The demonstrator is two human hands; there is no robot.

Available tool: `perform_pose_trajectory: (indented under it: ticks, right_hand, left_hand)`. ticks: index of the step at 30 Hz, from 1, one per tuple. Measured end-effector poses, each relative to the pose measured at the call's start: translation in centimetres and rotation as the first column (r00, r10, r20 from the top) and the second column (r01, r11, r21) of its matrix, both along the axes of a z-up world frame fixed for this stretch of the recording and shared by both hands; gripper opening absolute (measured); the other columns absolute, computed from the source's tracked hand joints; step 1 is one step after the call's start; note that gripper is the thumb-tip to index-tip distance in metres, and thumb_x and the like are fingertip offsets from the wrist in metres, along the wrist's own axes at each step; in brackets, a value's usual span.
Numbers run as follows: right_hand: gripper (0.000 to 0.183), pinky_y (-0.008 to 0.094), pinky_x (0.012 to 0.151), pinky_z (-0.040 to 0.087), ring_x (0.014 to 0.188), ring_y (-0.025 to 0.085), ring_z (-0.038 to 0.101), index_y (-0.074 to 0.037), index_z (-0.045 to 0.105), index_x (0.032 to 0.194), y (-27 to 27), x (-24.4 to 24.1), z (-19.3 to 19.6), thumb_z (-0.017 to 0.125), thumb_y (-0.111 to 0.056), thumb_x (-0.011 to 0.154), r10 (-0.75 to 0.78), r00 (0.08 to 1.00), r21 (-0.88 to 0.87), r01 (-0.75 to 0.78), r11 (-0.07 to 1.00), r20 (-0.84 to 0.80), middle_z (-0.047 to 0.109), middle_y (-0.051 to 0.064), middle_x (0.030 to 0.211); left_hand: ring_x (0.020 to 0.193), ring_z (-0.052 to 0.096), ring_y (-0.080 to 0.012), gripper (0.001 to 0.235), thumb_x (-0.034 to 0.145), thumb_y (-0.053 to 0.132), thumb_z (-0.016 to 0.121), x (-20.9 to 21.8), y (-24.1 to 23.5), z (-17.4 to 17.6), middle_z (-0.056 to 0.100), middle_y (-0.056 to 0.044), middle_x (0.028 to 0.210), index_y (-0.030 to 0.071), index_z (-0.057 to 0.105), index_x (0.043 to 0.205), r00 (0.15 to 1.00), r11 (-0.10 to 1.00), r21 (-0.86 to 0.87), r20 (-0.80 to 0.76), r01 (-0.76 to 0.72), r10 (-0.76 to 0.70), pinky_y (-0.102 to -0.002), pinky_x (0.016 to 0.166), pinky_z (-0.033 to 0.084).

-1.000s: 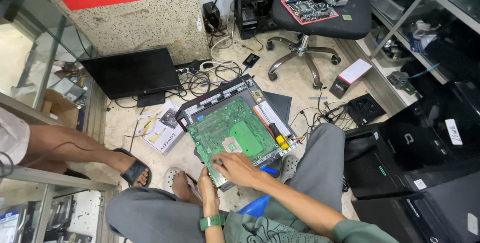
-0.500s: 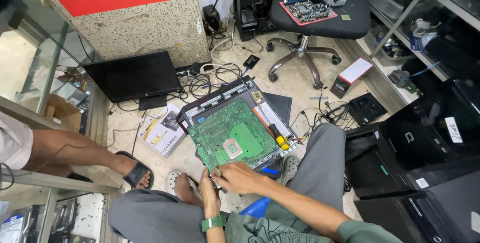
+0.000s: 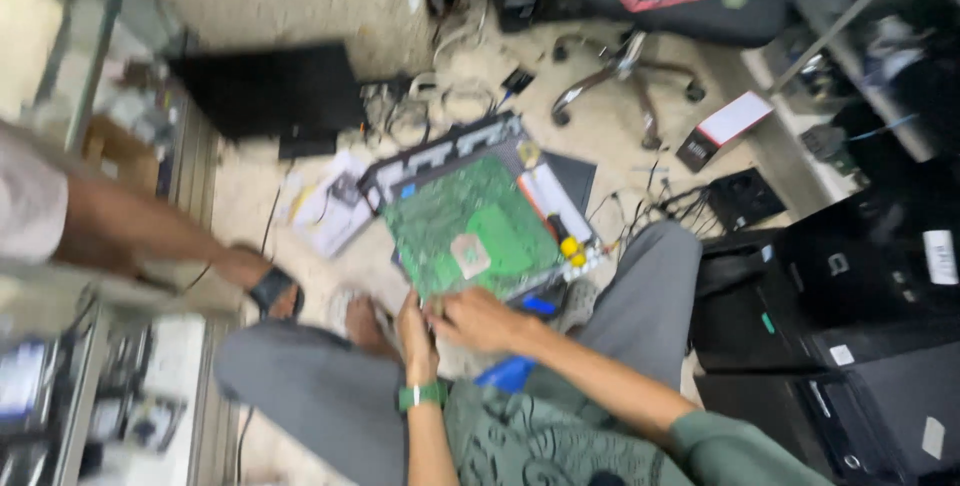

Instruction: The person cleans the back of a green motherboard using a small cloth, then flips it over to clean the front side. They then pick up a small square chip and wipe it with the cloth.

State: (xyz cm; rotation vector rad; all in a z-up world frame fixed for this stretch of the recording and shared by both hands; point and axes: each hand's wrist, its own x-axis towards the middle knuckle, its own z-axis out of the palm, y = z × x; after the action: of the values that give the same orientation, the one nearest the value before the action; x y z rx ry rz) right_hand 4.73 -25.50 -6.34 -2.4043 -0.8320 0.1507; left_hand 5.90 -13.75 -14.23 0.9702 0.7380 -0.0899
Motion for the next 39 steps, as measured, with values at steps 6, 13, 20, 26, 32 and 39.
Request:
perform_pose_trajectory:
  ticks: [6, 13, 20, 26, 32, 39]
  right_hand:
    - [0.032, 0.047, 0.070, 0.058, 0.072, 0.040, 0.074, 0.001, 0.071, 0.086, 0.2, 3.6, 4.0, 0.051, -0.020, 0.101, -0.103, 0.980, 0.106, 0.122, 0.987, -0.169, 0.072, 0.024, 0.075]
    - [0.021, 0.054, 0.073, 0.056, 0.084, 0.042, 0.072, -0.003, 0.066, 0.097, 1.5, 11.6, -1.1, 0.057, -0.022, 0.100, -0.229, 0.973, 0.152, 0.223, 0.963, 0.026, 0.072, 0.021, 0.084]
    - [0.026, 0.054, 0.079, 0.056, 0.093, 0.044, 0.071, -0.003, 0.064, 0.113, 4.0, 15.1, 0.4, 0.055, -0.024, 0.100, -0.240, 0.970, 0.139, 0.232, 0.963, 0.045, 0.072, 0.024, 0.094]
    - [0.039, 0.021, 0.029, 0.024, 0.035, 0.000, 0.029, -0.012, 0.052, 0.074, 3.9, 13.2, 1.1, 0.037, -0.019, 0.109, -0.109, 0.991, 0.044, 0.113, 0.993, -0.081, 0.028, -0.009, 0.050]
    - [0.035, 0.029, 0.035, 0.037, 0.039, 0.010, 0.035, -0.008, 0.057, 0.084, 3.8, 14.2, 0.6, 0.039, -0.021, 0.111, -0.087, 0.986, 0.035, 0.092, 0.995, -0.143, 0.044, 0.000, 0.058]
    - [0.029, 0.016, 0.031, 0.041, 0.037, 0.002, 0.048, -0.003, 0.071, 0.112, -0.3, 16.0, 4.4, 0.046, -0.016, 0.108, -0.237, 0.959, 0.089, 0.253, 0.963, -0.158, 0.077, 0.021, 0.110]
  left_hand:
    - [0.113, 0.060, -0.0353, 0.050, 0.105, 0.043, 0.053, 2.6, 1.5, -14.2, 0.059, -0.021, 0.135, 0.011, 0.061, 0.142, 0.991, 0.979, 0.152, -0.028, 0.133, -0.130, -0.051, 0.089, 0.056]
    - [0.118, 0.060, -0.0349, 0.050, 0.106, 0.037, 0.050, 0.8, 1.3, -10.0, 0.055, -0.023, 0.138, 0.006, 0.054, 0.145, 0.987, 0.972, 0.168, -0.040, 0.161, -0.157, -0.047, 0.091, 0.055]
    - [0.136, 0.052, -0.0397, 0.051, 0.108, 0.028, 0.047, -0.3, 0.5, -1.0, 0.049, -0.028, 0.151, 0.001, 0.048, 0.152, 0.987, 0.971, 0.179, -0.001, 0.160, -0.162, -0.053, 0.106, 0.047]
    - [0.148, 0.042, -0.0219, 0.054, 0.101, 0.023, 0.044, -0.1, 0.6, -1.3, 0.045, -0.011, 0.160, 0.000, 0.048, 0.150, 0.989, 0.971, 0.195, -0.084, 0.136, -0.121, -0.033, 0.123, 0.032]
    - [0.153, 0.035, -0.0218, 0.056, 0.102, 0.025, 0.040, -0.5, 0.4, 1.6, 0.039, -0.009, 0.164, 0.003, 0.042, 0.154, 0.976, 0.948, 0.250, -0.131, 0.199, -0.171, -0.035, 0.126, 0.027]
    - [0.153, 0.034, -0.0219, 0.056, 0.102, 0.025, 0.042, -0.5, 0.8, 0.7, 0.040, -0.008, 0.164, 0.004, 0.043, 0.154, 0.976, 0.937, 0.281, -0.121, 0.206, -0.178, -0.036, 0.127, 0.024]
